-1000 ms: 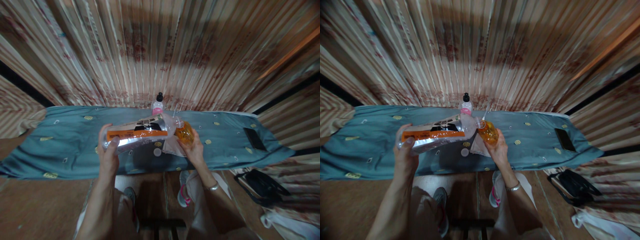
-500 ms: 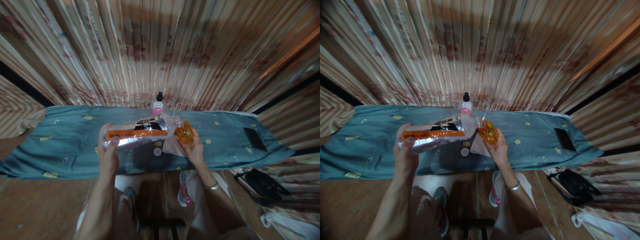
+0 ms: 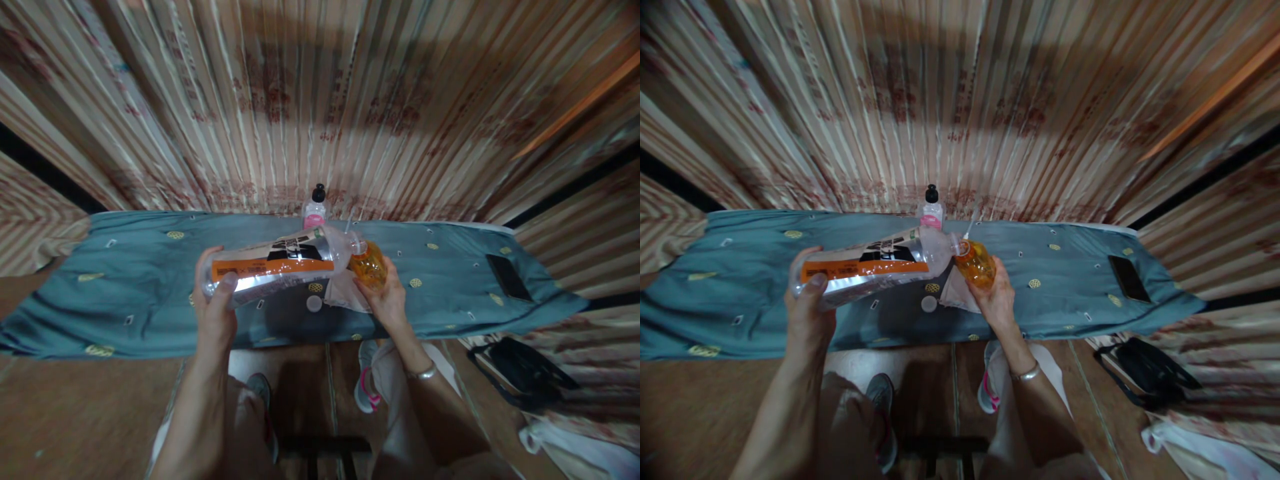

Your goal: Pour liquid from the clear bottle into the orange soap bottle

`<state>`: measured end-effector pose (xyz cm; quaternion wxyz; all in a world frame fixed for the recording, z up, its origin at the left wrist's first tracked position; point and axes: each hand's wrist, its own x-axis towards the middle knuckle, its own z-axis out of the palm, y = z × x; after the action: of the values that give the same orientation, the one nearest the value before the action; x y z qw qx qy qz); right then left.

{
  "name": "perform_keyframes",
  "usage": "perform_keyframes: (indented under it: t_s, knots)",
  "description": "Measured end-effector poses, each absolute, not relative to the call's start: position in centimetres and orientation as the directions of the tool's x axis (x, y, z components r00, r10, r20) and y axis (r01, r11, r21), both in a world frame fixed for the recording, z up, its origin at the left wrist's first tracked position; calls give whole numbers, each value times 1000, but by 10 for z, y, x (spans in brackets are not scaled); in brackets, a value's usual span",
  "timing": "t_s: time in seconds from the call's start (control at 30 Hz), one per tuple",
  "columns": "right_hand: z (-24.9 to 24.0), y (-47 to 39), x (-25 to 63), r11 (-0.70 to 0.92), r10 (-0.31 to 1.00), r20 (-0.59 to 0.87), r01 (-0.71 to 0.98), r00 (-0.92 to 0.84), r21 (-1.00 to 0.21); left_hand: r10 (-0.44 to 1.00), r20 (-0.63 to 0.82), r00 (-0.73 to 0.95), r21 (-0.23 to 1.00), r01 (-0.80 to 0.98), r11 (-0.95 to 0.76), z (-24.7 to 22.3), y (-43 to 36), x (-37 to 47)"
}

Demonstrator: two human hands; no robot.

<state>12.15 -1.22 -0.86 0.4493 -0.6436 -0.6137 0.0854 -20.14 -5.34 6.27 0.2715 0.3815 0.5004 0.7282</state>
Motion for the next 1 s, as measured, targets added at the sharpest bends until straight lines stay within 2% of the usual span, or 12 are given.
perform_keyframes:
  t_s: [1.0]
  knots:
    - [-7, -12, 122, 145, 870, 428, 705, 244, -694, 780, 309, -544, 929, -2, -370, 57, -53, -205]
